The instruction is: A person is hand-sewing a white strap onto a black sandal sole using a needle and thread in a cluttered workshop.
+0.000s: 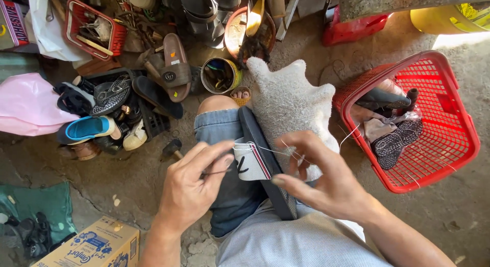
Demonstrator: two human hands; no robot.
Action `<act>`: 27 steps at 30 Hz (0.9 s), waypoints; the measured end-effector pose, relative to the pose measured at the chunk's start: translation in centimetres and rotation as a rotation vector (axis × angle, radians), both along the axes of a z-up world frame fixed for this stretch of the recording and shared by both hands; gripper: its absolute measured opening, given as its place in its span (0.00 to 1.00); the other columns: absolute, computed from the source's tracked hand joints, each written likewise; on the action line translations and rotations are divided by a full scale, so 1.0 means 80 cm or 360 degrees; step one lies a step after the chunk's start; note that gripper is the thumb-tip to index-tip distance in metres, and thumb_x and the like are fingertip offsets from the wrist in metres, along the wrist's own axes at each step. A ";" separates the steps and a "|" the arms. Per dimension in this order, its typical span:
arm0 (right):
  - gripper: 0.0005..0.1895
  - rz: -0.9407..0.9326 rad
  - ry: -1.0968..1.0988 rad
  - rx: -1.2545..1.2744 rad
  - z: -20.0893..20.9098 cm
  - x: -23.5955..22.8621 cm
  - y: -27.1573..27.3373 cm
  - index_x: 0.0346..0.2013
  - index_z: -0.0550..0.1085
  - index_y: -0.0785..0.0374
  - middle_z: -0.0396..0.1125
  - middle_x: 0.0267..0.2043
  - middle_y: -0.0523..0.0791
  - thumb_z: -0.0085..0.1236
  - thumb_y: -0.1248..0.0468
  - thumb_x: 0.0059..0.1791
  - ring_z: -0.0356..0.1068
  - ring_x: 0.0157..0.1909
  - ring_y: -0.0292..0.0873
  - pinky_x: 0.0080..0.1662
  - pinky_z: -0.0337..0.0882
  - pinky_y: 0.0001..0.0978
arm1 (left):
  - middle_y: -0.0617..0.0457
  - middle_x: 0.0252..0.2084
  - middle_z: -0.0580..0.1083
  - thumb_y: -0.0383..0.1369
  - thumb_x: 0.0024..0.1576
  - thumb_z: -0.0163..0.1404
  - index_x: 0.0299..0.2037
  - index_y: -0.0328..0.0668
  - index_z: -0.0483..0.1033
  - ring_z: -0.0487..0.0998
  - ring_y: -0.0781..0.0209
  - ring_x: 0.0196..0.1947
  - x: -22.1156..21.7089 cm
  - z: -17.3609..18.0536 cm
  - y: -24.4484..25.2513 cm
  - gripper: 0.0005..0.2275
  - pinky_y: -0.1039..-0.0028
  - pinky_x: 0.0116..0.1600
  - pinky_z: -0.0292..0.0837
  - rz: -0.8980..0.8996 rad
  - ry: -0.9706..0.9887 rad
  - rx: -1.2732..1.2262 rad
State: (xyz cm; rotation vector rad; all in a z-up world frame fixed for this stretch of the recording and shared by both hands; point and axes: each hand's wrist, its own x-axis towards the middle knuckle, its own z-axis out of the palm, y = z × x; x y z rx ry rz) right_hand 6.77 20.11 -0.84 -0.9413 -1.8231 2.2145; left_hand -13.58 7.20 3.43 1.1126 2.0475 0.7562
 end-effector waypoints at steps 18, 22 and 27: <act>0.39 0.0119 -0.0213 0.0776 -0.035 -0.029 -0.041 0.62 0.65 0.62 0.70 0.49 0.45 0.72 0.54 0.41 0.70 0.33 0.39 0.32 0.74 0.26 | 0.59 0.15 0.69 0.28 0.51 0.56 0.22 0.39 0.71 0.62 0.70 0.15 0.028 0.007 -0.044 0.08 0.77 0.22 0.59 0.0149 -0.0672 -0.0333; 0.28 0.0132 -0.0253 0.0776 -0.039 -0.026 -0.042 0.53 0.72 0.63 0.69 0.40 0.44 0.70 0.54 0.43 0.70 0.32 0.38 0.32 0.73 0.26 | 0.59 0.26 0.68 0.25 0.53 0.54 0.24 0.40 0.70 0.62 0.71 0.24 0.018 0.001 -0.025 0.08 0.80 0.30 0.58 0.0239 -0.0666 -0.0052; 0.19 0.0067 -0.0166 0.0917 -0.051 -0.020 -0.050 0.30 0.71 0.60 0.63 0.25 0.40 0.73 0.52 0.42 0.63 0.25 0.36 0.28 0.66 0.28 | 0.57 0.22 0.74 0.25 0.54 0.60 0.33 0.37 0.70 0.70 0.69 0.18 0.006 -0.013 -0.006 0.08 0.77 0.23 0.66 0.0240 0.0279 -0.0093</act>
